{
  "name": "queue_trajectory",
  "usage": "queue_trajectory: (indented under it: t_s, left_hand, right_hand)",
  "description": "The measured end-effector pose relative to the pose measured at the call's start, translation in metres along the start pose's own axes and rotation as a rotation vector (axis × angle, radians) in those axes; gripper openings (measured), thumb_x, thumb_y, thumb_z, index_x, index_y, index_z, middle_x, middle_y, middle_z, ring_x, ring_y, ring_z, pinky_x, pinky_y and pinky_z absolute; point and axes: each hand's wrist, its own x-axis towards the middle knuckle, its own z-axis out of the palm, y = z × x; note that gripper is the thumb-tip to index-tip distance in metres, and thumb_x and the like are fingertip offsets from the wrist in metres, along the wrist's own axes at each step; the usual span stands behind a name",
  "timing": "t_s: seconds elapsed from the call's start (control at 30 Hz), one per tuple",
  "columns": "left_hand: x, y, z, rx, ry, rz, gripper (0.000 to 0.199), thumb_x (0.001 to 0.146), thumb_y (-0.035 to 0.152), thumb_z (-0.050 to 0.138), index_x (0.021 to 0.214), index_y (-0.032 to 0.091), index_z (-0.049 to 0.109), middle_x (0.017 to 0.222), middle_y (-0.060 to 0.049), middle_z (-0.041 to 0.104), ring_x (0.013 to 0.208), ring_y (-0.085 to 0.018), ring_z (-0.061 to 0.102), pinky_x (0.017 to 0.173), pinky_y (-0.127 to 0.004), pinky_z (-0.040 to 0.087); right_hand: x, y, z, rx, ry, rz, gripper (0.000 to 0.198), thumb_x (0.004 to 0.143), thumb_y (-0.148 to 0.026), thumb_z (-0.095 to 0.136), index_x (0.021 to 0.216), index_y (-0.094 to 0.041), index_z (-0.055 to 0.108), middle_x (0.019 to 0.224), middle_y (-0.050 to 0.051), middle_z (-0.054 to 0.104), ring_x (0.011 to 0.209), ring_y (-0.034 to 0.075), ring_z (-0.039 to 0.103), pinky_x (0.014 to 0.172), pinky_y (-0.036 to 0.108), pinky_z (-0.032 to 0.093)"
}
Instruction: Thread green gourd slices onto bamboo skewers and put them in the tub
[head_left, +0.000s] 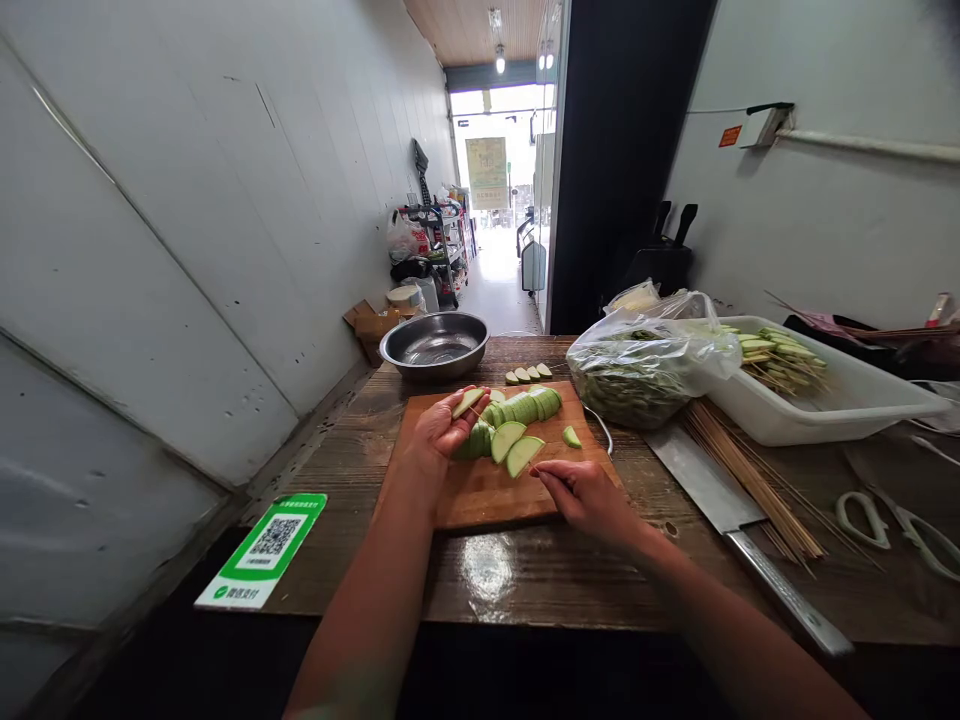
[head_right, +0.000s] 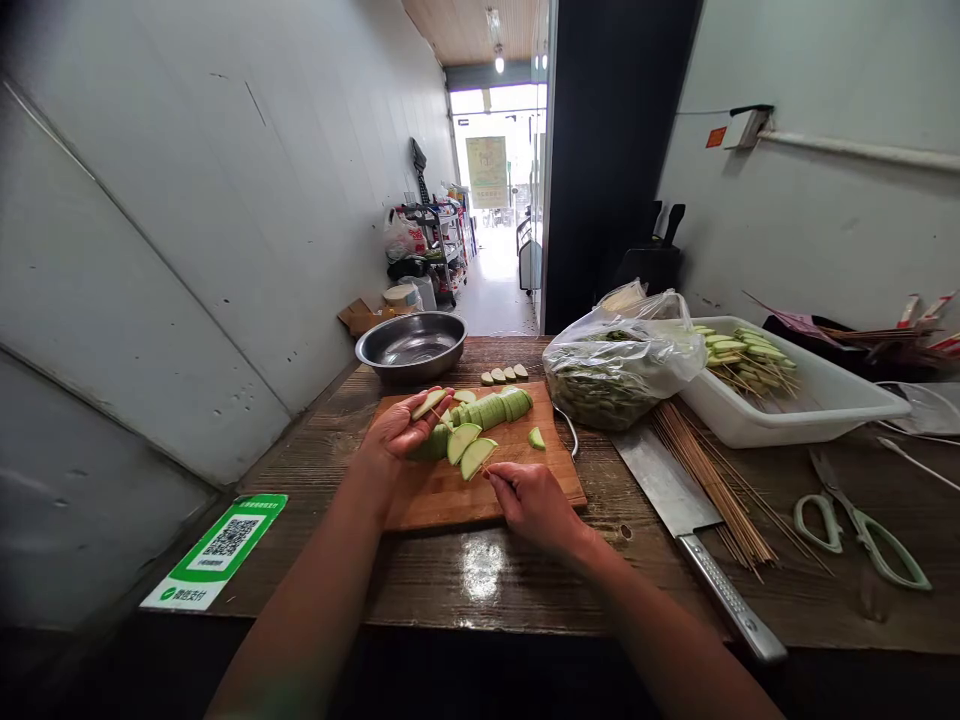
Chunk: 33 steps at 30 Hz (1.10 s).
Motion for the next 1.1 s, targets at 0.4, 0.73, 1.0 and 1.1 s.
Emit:
queue_trajectory:
  t_s: [0.4, 0.73, 1.0, 1.1]
  left_hand:
    - [-0.0019, 0.0005, 0.0012, -0.047, -0.011, 0.006, 0.017, 0.087, 0.015, 0.038, 0.086, 0.01, 0.054, 0.083, -0.013, 0.064, 0.085, -0.022, 0.064, 0.067, -0.032, 0.057]
    - [-0.0056, 0.0, 0.0041, -0.012, -0.01, 0.006, 0.018, 0.087, 0.014, 0.038, 0.083, 0.009, 0.055, 0.085, -0.015, 0.064, 0.091, -0.023, 0.063, 0.069, -0.03, 0.056]
    - [-0.0027, -0.0038, 0.0008, -0.004, -0.058, 0.051, 0.014, 0.085, 0.011, 0.042, 0.079, 0.009, 0.054, 0.084, -0.013, 0.063, 0.091, -0.024, 0.062, 0.074, -0.036, 0.055]
    - [-0.0073, -0.0052, 0.0045, 0.002, -0.049, 0.053, 0.015, 0.085, 0.011, 0.041, 0.079, 0.009, 0.054, 0.084, -0.014, 0.063, 0.09, -0.024, 0.063, 0.074, -0.036, 0.055]
  right_hand:
    - [-0.0006, 0.0018, 0.001, -0.019, -0.003, 0.016, 0.024, 0.085, -0.022, 0.045, 0.091, -0.016, 0.068, 0.082, 0.006, 0.07, 0.07, 0.016, 0.064, 0.061, 0.023, 0.046]
    - [-0.0003, -0.0013, 0.0004, -0.017, -0.003, 0.022, 0.024, 0.086, -0.022, 0.044, 0.09, -0.017, 0.067, 0.078, 0.005, 0.07, 0.067, 0.016, 0.063, 0.06, 0.024, 0.046]
    - [0.0, -0.0016, 0.0017, 0.001, -0.003, 0.03, 0.025, 0.086, -0.021, 0.044, 0.088, -0.013, 0.068, 0.079, 0.008, 0.07, 0.069, 0.017, 0.063, 0.062, 0.024, 0.046]
    - [-0.0003, -0.0006, 0.0025, 0.003, -0.002, 0.032, 0.024, 0.086, -0.02, 0.044, 0.088, -0.015, 0.067, 0.078, 0.006, 0.07, 0.068, 0.016, 0.063, 0.061, 0.023, 0.045]
